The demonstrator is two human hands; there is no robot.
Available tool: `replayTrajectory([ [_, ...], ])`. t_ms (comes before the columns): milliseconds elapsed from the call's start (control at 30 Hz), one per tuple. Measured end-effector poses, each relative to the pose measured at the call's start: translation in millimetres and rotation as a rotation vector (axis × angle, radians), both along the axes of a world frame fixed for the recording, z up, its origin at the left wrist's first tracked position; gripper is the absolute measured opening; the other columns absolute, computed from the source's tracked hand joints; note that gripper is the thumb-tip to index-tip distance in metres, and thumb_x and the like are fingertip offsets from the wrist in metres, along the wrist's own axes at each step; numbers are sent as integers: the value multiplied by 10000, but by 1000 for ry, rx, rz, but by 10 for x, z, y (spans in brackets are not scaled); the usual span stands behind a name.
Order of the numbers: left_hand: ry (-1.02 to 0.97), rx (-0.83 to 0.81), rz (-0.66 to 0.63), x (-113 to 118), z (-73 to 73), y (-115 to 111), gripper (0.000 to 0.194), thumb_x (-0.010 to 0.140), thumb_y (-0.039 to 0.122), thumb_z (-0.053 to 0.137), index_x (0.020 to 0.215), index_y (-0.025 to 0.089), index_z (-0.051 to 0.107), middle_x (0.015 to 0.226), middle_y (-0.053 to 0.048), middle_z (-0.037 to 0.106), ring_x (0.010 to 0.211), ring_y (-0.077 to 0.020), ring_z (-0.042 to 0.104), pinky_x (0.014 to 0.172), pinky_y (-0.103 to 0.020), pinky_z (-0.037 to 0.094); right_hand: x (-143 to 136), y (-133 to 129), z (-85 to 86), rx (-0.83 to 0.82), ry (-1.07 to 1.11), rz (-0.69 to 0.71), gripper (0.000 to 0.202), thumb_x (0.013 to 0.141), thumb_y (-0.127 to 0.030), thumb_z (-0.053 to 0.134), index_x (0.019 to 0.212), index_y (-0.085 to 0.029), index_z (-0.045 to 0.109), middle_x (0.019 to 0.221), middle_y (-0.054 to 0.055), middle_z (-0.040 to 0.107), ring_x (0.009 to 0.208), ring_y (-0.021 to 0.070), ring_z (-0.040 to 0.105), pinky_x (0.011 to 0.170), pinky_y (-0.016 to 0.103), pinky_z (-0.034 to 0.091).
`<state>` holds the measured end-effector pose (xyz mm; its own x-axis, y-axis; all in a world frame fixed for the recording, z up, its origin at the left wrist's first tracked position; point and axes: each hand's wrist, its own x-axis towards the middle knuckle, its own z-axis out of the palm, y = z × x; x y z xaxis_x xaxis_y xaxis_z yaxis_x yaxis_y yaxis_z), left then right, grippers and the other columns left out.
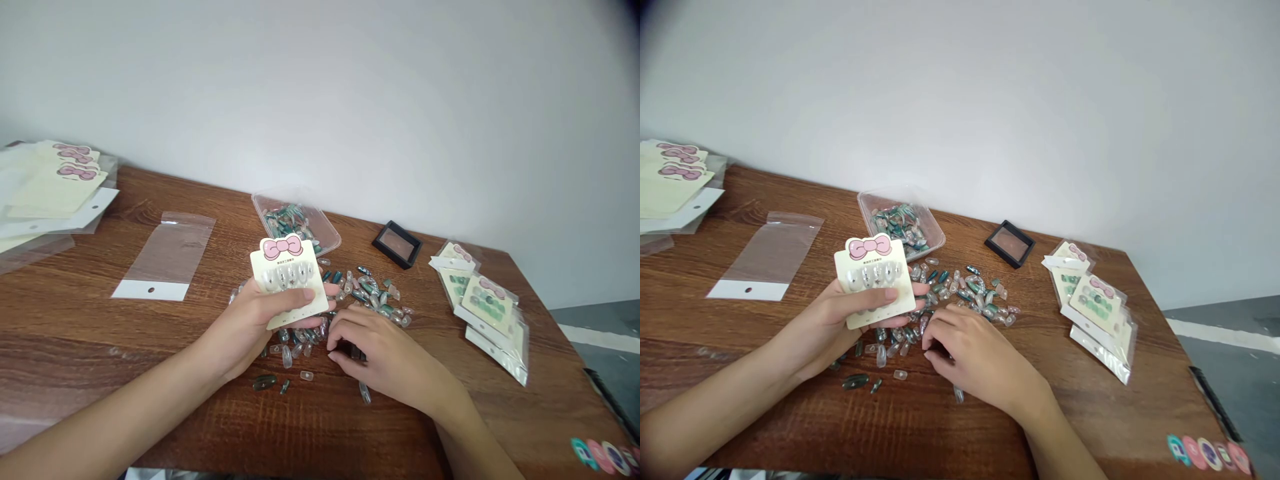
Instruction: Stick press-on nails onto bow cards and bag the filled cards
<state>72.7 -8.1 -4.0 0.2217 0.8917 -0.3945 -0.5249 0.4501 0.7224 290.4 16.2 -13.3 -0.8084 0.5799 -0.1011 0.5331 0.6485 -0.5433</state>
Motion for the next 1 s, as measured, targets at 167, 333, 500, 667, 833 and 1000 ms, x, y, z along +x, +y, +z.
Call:
replayTrajectory([
  [167,11,3,-12,-5,-11,-2,275,811,223,764,1080,169,738,1144,-90,766,1029,-248,721,796,-271,619,-2,5,2,-87,34,23,109,910,-107,613,881,-212,605,883,-30,666,857,137,597,842,287,453],
  [333,9,6,-21,-1,3,-9,289,805,222,765,1090,185,733,1129,-81,771,1071,-260,704,809,-289,610,19,24,45,-133,105,-34,68,921,-162,641,889,-222,637,905,-33,691,877,133,625,865,288,460],
  [500,-18,6,-23,16,19,-37,262,809,227,752,1067,184,741,1085,-72,783,1011,-248,720,813,-302,596,56,30,152,-176,285,-171,48,920,-203,653,906,-240,680,922,-19,717,854,137,665,829,285,498],
  [667,5,48,-112,60,-53,-68,242,807,239,758,1043,187,762,1058,-57,782,987,-220,706,816,-279,563,49,15,196,-171,505,-317,45,890,-206,692,856,-235,686,883,-4,735,855,154,693,801,283,524],
  [833,57,93,-158,92,-150,-93,225,813,237,760,1034,202,737,998,-18,766,901,-166,669,818,-268,516,25,-1,171,-121,513,-351,69,880,-168,696,872,-237,695,882,-8,732,831,144,683,783,276,522],
  [1000,121,128,-168,98,-148,-109,207,824,266,754,1022,214,719,939,13,743,870,-149,646,831,-261,476,13,-14,135,-84,489,-309,62,900,-177,675,884,-236,681,885,-9,705,816,135,664,765,270,514],
])
